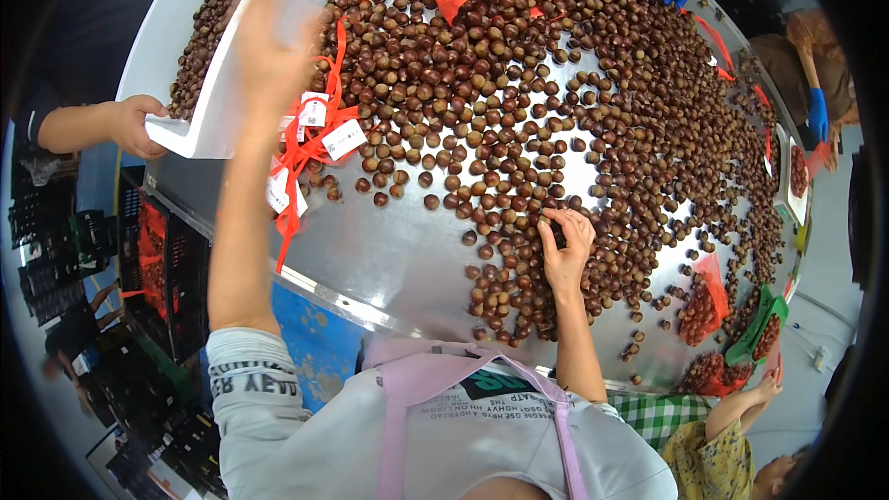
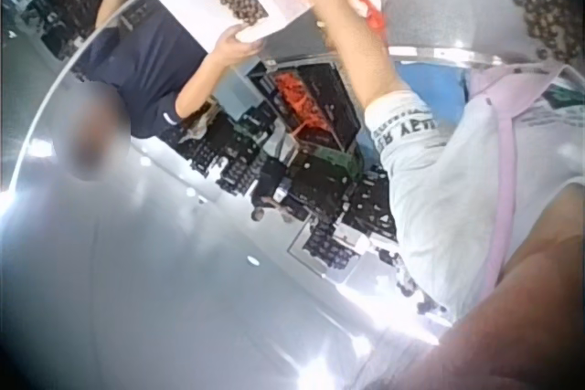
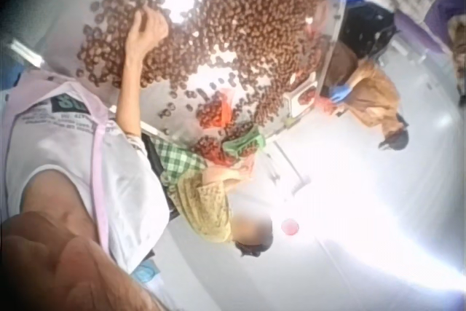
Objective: The person scoops chestnuts from a large pile on a metal table into red mesh bags. They then tie the bags closed with red ribbons and place them aside. The person occasionally spreads the chestnuts on the table to access more.
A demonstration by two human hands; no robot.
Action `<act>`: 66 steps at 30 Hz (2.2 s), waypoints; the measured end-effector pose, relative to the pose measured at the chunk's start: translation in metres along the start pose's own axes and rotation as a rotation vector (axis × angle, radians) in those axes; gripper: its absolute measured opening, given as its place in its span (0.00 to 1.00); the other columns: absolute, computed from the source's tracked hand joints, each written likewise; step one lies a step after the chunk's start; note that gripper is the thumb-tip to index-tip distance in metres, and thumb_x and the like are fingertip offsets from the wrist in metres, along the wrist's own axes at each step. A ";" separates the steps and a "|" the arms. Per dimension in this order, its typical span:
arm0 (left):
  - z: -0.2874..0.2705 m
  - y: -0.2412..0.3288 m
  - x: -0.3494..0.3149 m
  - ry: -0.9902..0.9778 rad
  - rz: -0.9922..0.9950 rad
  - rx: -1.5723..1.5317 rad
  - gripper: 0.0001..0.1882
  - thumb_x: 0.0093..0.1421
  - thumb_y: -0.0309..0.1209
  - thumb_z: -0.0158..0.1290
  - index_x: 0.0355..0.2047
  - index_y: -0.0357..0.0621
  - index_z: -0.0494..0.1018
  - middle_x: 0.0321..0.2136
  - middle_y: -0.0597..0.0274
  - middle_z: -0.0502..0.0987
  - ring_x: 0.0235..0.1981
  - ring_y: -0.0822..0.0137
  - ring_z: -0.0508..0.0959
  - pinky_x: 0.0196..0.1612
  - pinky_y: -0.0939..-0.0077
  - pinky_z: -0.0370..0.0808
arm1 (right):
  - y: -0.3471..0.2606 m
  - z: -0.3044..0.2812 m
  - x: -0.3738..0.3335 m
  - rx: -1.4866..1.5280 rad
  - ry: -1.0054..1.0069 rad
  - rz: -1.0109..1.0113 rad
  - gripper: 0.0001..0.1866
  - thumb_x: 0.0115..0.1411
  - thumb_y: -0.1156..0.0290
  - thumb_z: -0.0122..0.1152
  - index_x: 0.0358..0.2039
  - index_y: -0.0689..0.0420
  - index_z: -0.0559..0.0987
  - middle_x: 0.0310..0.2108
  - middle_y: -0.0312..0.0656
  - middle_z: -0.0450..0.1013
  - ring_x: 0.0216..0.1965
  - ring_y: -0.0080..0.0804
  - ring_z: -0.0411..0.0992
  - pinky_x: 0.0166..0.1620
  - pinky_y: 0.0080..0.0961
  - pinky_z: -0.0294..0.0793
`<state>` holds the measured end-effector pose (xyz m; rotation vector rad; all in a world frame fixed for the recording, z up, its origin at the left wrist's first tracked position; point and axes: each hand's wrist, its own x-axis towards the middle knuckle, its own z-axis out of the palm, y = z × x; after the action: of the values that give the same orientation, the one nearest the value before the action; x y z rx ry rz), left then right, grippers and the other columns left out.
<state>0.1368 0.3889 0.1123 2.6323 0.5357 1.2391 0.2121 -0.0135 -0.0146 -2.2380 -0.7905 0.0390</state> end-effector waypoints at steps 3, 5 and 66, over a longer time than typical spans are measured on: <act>0.077 0.026 -0.039 -0.386 -0.010 -0.030 0.27 0.58 0.47 0.44 0.55 0.50 0.61 0.57 0.55 0.58 0.60 0.57 0.53 0.61 0.57 0.48 | 0.000 0.000 0.001 -0.004 0.005 -0.004 0.09 0.49 0.69 0.62 0.32 0.54 0.77 0.32 0.35 0.73 0.42 0.33 0.66 0.51 0.31 0.55; 0.118 0.043 -0.047 -0.582 0.041 0.120 0.28 0.61 0.52 0.34 0.59 0.57 0.55 0.61 0.58 0.51 0.64 0.58 0.45 0.62 0.50 0.39 | 0.001 0.000 0.000 -0.014 0.009 -0.006 0.09 0.50 0.69 0.61 0.32 0.54 0.77 0.32 0.36 0.73 0.42 0.33 0.66 0.51 0.31 0.56; 0.125 0.128 -0.134 -0.898 0.169 -0.026 0.30 0.64 0.46 0.32 0.61 0.42 0.48 0.63 0.57 0.46 0.65 0.59 0.41 0.63 0.50 0.36 | 0.018 -0.002 -0.006 0.124 0.318 0.119 0.08 0.50 0.77 0.61 0.32 0.59 0.77 0.33 0.38 0.71 0.40 0.34 0.64 0.41 0.27 0.64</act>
<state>0.1862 0.2165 -0.0215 2.8635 0.1289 0.0002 0.2173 -0.0276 -0.0261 -2.1014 -0.4697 -0.2017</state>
